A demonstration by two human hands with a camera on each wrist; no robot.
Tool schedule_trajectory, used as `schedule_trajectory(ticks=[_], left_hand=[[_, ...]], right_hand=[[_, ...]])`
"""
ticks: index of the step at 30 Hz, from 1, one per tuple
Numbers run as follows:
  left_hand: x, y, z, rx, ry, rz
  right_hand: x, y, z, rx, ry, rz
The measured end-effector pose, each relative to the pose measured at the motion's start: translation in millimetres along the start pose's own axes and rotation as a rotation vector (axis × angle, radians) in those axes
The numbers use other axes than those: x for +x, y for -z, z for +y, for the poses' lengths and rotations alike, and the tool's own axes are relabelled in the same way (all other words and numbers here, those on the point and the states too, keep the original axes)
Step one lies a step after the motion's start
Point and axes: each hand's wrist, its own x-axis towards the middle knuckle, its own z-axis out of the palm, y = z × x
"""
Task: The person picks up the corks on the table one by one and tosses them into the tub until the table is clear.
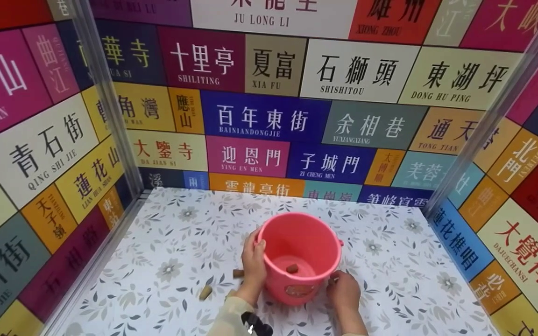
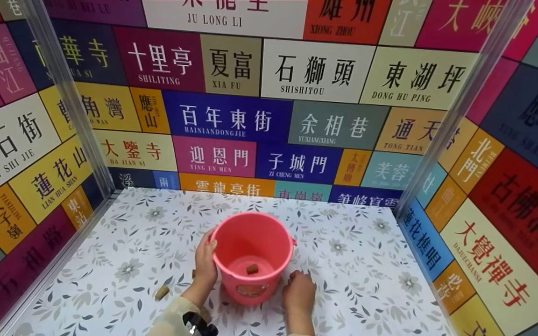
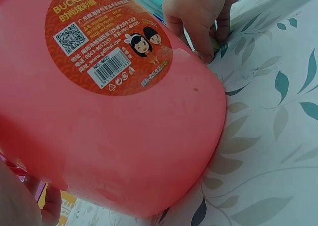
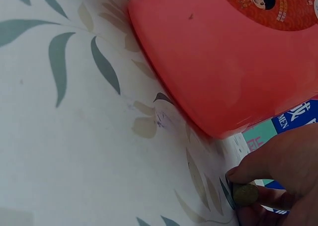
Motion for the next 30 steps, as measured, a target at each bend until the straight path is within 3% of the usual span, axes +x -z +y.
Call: schedule_trajectory(ticks=[23,30], left_hand=[[-1.3,1.0,4.0,-0.012,0.034,-0.024],[-0.9,1.4,0.3,-0.002,-0.022,-0.006]], right_hand=[[2.2,6.9,-2.5,0.028,-0.041,-0.064],[5.2,9.9,-5.8,0.042,-0.097,-0.107]])
